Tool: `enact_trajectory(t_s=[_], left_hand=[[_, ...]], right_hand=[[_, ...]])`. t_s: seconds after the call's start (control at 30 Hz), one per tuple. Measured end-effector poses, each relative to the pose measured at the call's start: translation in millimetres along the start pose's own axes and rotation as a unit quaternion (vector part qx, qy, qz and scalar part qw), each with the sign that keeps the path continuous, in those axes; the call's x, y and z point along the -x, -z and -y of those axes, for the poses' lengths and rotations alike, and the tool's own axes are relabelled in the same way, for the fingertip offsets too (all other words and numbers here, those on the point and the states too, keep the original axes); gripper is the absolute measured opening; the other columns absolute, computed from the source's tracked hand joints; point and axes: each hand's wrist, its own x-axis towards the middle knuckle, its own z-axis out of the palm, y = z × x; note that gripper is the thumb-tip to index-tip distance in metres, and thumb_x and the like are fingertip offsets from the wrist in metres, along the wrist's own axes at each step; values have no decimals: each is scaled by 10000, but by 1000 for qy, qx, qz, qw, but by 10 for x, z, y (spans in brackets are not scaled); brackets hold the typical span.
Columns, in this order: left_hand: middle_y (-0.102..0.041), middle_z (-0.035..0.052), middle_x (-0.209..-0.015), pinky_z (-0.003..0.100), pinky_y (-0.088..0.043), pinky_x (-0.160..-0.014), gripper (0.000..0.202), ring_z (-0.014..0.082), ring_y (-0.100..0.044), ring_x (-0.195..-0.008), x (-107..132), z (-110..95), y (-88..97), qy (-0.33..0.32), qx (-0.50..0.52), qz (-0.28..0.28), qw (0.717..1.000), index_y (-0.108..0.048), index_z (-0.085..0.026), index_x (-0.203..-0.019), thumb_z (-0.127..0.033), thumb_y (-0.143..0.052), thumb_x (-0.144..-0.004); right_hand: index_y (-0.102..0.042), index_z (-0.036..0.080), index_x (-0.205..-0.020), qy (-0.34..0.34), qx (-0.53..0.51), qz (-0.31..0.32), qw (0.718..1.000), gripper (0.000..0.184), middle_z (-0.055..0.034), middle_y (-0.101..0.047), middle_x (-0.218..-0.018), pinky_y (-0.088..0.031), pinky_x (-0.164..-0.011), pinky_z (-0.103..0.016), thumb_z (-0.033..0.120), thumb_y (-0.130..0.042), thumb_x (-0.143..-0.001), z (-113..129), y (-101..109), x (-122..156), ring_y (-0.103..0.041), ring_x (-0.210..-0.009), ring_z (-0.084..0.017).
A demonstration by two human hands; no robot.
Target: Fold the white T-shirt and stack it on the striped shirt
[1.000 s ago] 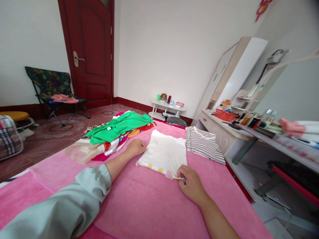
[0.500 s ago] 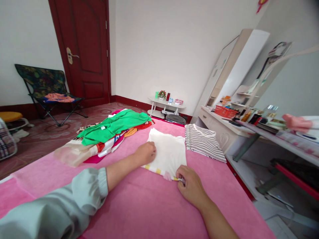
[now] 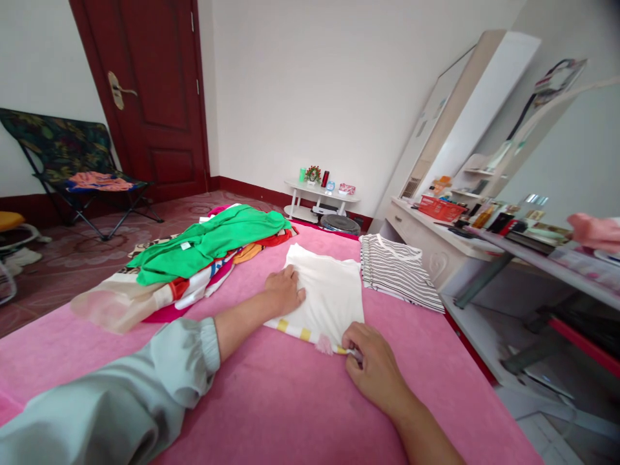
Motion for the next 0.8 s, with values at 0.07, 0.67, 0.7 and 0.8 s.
enact_trajectory(t_s=[0.07, 0.67, 0.7, 0.8], left_hand=[[-452, 209, -1316, 471, -382, -931, 523, 339, -493, -1152, 12, -8, -13, 2, -11, 1, 1000, -487, -98, -1260, -439, -352, -887], [-317, 72, -1497, 450, -200, -1079, 553, 289, -259, -1356, -221, -245, 190, -60, -56, 38, 996, -444, -262, -1360, -525, -395, -877], [-255, 31, -1529, 439, -177, -1097, 594, 269, -218, -1382, -220, -247, 127, -92, -31, 48, 994, -371, -302, -1405, -581, -343, -881], [-167, 30, -1555, 484, -138, -1112, 710, 280, -149, -1413, -268, -173, -58, -104, 27, 68, 992, -234, -311, -1465, -691, -205, -866]], right_hand=[[-443, 216, -713, -1, -2, 0, 1000, 249, -5, -511, -719, -312, -653, -287, 33, -430, -546, 1, -1, 2, -459, -713, -178], [-448, 201, -717, -10, -1, 10, 1000, 243, 6, -497, -721, -307, -659, -266, 17, -429, -560, 46, 38, 7, -446, -714, -160], [-456, 200, -725, -11, -3, 10, 1000, 246, 7, -499, -725, -309, -662, -266, 14, -432, -566, 39, 37, 8, -448, -718, -159], [-485, 198, -748, -10, -17, 6, 1000, 212, 9, -507, -741, -320, -672, -265, 26, -468, -626, 34, 51, 17, -459, -729, -155]])
